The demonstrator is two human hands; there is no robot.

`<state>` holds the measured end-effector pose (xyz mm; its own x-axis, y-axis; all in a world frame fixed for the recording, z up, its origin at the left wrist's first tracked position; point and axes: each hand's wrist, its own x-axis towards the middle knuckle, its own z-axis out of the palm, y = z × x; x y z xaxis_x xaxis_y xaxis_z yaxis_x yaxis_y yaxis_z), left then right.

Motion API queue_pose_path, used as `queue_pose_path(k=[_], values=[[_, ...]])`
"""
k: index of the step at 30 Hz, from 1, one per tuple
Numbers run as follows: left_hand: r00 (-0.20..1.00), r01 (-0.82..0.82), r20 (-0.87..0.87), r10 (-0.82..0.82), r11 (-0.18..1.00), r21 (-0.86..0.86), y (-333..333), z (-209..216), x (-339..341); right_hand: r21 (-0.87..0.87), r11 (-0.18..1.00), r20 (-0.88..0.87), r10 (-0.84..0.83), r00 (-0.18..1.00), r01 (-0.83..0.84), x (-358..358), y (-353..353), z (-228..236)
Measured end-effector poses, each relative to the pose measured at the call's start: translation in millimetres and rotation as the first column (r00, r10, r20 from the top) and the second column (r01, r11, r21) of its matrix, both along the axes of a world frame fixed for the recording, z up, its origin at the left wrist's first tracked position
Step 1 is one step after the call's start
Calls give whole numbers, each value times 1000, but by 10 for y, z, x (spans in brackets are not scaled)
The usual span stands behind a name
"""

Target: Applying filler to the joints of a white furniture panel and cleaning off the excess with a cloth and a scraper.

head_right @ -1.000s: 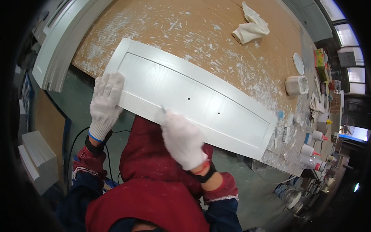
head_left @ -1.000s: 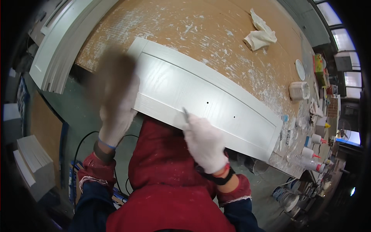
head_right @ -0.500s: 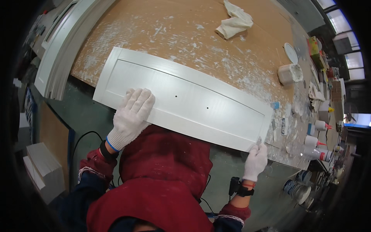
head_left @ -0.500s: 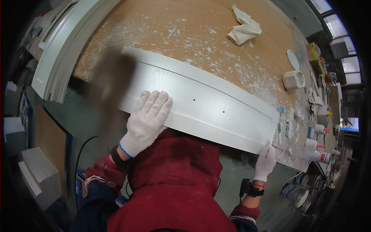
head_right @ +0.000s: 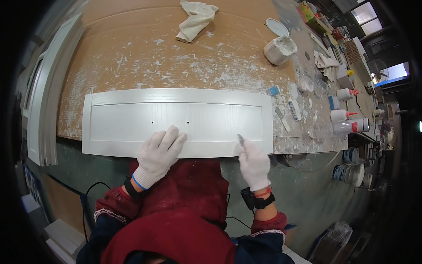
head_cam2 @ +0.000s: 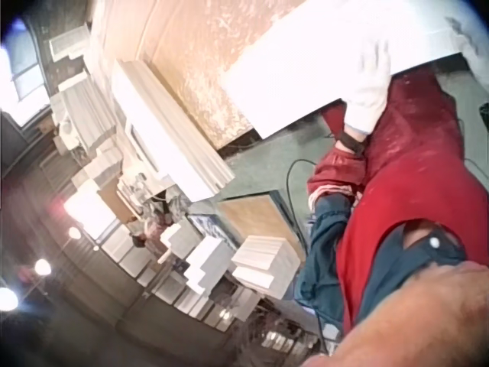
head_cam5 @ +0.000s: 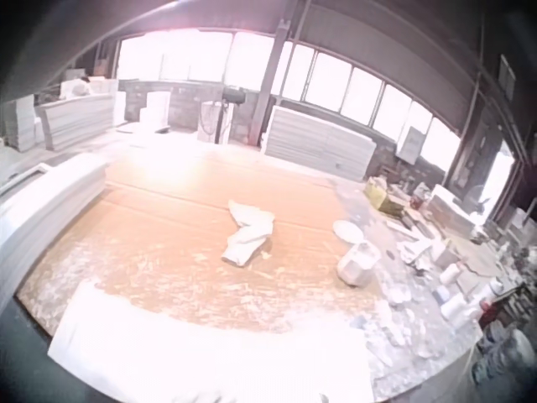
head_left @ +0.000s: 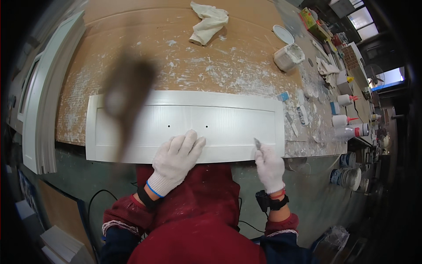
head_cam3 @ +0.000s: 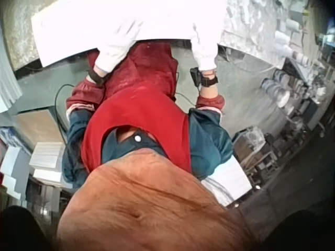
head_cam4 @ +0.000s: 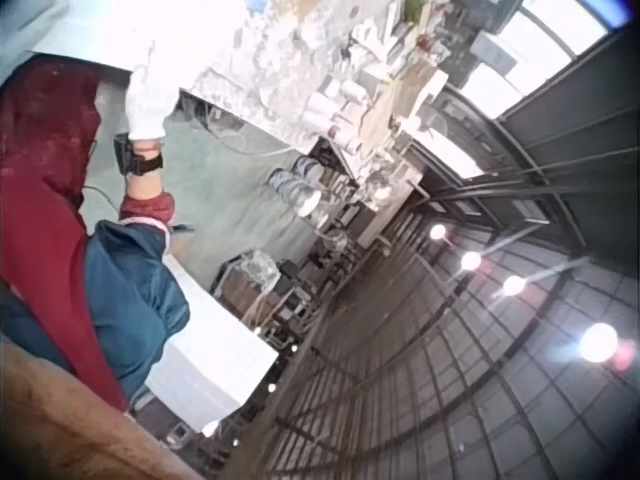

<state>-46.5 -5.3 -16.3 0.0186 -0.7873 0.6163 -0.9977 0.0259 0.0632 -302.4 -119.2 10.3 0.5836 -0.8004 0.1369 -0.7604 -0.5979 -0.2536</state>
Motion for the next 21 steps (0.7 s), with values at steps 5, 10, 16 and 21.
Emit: queue_pose_path(k=[5,10,16,21], values=[[1000,12,10,-13,997,78,16,89,62,54,898,-24,-436,900,437,-758,-541,43],[1000,14,21,-17,989,145,36,114,210,184,893,202,-443,873,411,-597,-705,238],[999,29,19,-34,977,211,217,119,386,257,965,245,-111,963,46,143,-1092,489],[999,30,33,-40,964,264,414,144,457,287,953,122,64,990,-97,685,-1130,427]])
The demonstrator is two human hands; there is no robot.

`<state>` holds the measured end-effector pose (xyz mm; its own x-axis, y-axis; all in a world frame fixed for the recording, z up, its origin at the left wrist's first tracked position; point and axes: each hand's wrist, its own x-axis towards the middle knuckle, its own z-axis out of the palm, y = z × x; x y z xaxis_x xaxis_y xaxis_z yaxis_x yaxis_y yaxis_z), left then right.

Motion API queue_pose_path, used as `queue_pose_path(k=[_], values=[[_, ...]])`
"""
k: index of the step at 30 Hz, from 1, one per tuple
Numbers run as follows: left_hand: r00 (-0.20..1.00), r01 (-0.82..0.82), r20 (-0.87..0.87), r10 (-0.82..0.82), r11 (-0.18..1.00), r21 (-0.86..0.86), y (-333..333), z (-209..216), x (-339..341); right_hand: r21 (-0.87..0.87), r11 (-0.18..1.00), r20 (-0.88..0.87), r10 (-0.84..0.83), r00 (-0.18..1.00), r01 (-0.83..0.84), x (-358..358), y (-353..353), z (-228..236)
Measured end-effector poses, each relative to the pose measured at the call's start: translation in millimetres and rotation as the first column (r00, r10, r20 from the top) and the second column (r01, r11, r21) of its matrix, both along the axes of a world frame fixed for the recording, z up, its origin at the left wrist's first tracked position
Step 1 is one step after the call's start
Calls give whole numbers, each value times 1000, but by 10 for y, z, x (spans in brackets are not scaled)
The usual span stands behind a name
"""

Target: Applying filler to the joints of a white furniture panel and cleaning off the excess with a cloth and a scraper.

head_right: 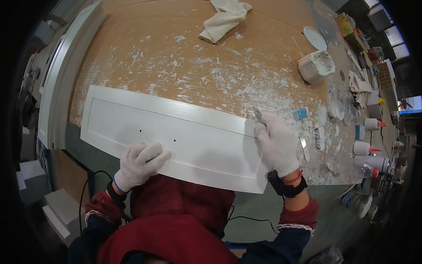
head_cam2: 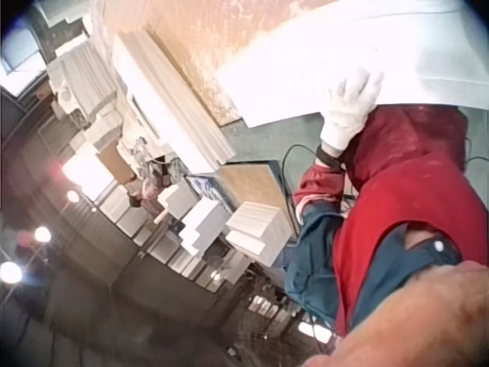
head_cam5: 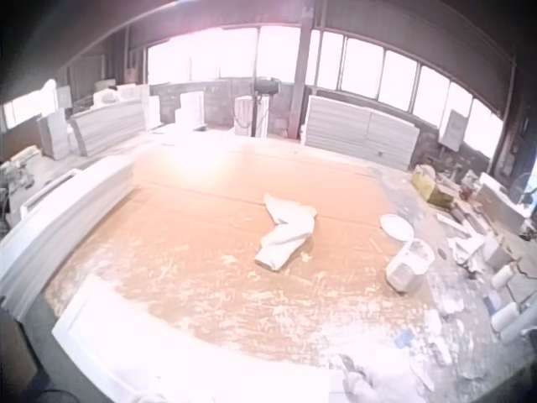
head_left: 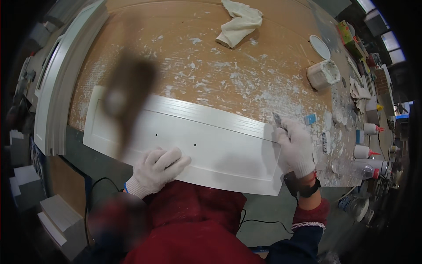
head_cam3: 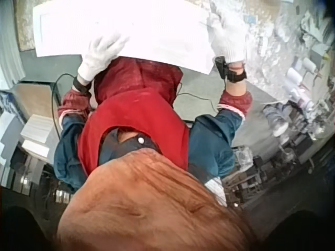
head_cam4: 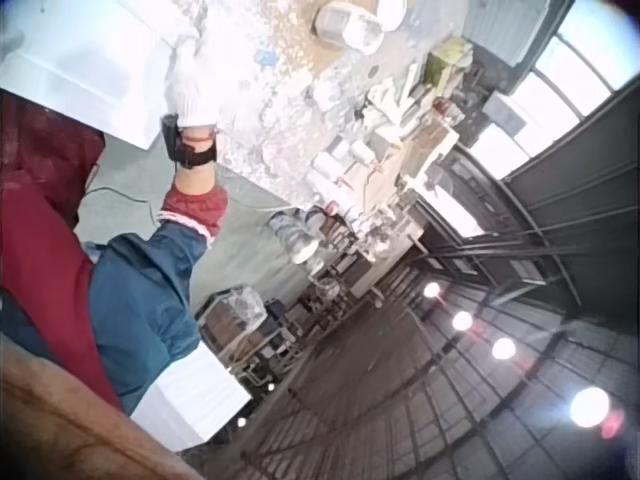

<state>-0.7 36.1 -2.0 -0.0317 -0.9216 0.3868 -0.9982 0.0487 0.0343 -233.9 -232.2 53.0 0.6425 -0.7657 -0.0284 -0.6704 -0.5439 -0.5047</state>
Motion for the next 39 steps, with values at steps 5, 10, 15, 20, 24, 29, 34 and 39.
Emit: queue_pose_path(k=[5,10,15,20,24,29,34,39], values=[[998,-39,-53,41,998,46,73,32,33,-86,987,-149,118,982,-132,57,67,-179],[997,-67,-31,68,997,49,86,18,35,-324,945,-165,-106,981,48,-596,-173,-257],[999,-48,-23,48,999,20,64,-56,49,-95,989,-3,-114,993,114,-289,114,-57],[998,-45,-47,45,999,11,51,-38,61,52,953,55,297,953,-300,990,530,25],[992,-1,-127,0,1000,-10,9,3,82,58,860,39,505,862,-506,1839,872,-139],[974,51,-221,-50,999,-3,66,-20,118,80,882,-154,472,868,-465,2409,1121,-275],[988,-1,-150,-19,991,-134,28,-109,68,124,967,-216,247,945,-225,2035,985,-154],[991,-61,-127,40,985,-163,108,-207,89,138,972,-349,-134,928,192,1242,589,-50]])
